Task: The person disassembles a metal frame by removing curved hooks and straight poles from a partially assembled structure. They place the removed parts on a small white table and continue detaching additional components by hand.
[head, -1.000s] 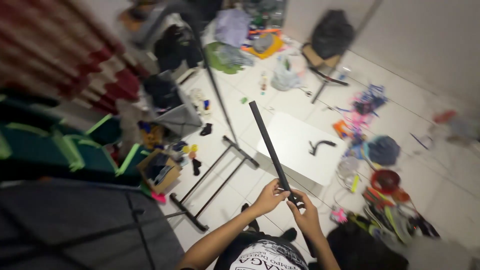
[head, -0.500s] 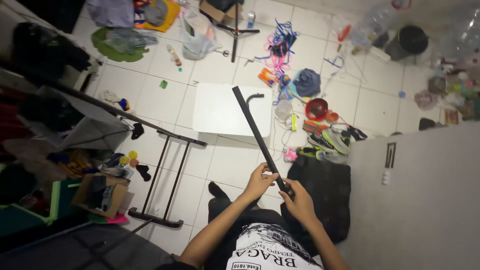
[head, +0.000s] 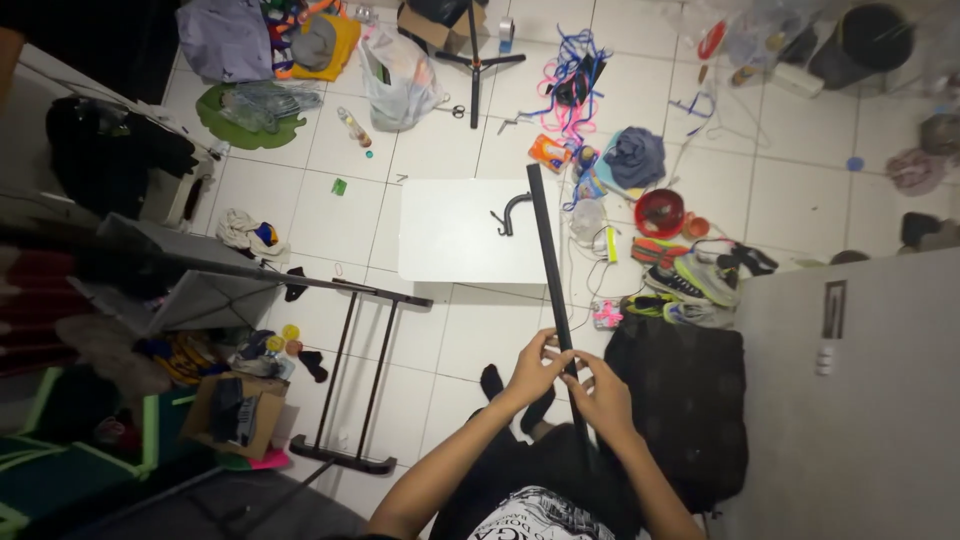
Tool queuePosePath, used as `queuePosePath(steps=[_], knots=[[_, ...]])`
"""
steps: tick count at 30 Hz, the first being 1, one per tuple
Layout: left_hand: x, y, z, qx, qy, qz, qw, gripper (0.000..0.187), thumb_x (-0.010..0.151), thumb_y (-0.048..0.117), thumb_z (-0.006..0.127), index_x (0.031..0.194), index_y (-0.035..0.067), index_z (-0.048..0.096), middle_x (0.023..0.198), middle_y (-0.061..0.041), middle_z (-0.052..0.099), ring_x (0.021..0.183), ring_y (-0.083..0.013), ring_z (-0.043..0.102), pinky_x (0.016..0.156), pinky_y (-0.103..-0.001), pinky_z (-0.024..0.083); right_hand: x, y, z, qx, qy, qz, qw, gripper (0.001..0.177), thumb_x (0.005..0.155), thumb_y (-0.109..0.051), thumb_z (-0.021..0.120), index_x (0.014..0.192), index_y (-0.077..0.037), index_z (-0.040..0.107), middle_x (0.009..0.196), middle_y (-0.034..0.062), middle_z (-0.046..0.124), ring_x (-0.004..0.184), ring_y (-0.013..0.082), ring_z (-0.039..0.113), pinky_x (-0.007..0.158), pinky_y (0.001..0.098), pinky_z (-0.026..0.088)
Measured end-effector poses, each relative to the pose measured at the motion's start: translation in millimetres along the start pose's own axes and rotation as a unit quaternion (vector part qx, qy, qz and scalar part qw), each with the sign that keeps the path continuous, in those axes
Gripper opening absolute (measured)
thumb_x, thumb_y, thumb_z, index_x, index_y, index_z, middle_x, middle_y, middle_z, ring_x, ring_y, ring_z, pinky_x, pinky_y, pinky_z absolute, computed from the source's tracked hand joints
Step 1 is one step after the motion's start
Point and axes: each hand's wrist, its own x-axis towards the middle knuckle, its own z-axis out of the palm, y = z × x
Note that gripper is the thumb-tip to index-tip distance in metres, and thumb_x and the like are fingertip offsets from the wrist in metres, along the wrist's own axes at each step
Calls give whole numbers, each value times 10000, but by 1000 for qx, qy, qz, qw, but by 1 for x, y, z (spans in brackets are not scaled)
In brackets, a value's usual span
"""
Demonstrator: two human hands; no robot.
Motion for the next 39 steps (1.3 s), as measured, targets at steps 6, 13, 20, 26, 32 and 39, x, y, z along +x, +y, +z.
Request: queuePosePath(steps=[6,13,20,26,32,39], knots=[[51,-34,-26,58,9,-1,998,579,908,133,728,1423,18,491,1112,-96,658,954,-142,659,755,-298,592,56,26,48,27,8,2,1000,471,812,-191,770,1261,-113,648,1078,80,736,728,216,753,654,339,568],[126,-127,-37,77,32,29,996,585,888,78,713,1438,40,516,1170,-113,679,955,-177,656,839,-326,574,143,102,113,67,39,-40,996,447,825,-120,744,1254,-35,652,1010,137,748,792,247,735,714,356,564],[230,-245,-38,121,46,67,989,604,892,58,698,1458,6,492,1173,-154,651,937,-208,665,828,-340,573,243,205,178,41,25,-31,998,428,821,-71,686,1244,-8,672,961,141,771,783,249,745,724,354,580],[318,-327,-42,124,47,4,991,619,877,103,691,1454,21,482,1143,-143,620,843,-203,673,671,-355,600,324,281,231,43,13,-30,999,462,818,-72,693,1270,15,652,981,157,772,855,245,756,758,335,584],[393,-403,-55,161,57,35,985,630,857,163,728,1440,17,540,1102,-150,661,832,-206,680,740,-339,578,391,336,283,57,25,4,998,396,829,-101,694,1214,-7,693,950,143,768,758,217,729,711,338,572],[449,-485,-61,176,59,66,980,625,838,184,733,1414,5,570,1066,-172,676,806,-223,708,767,-340,582,437,401,335,40,86,-54,994,361,843,-121,713,1181,4,704,1016,170,695,754,235,687,712,351,547]])
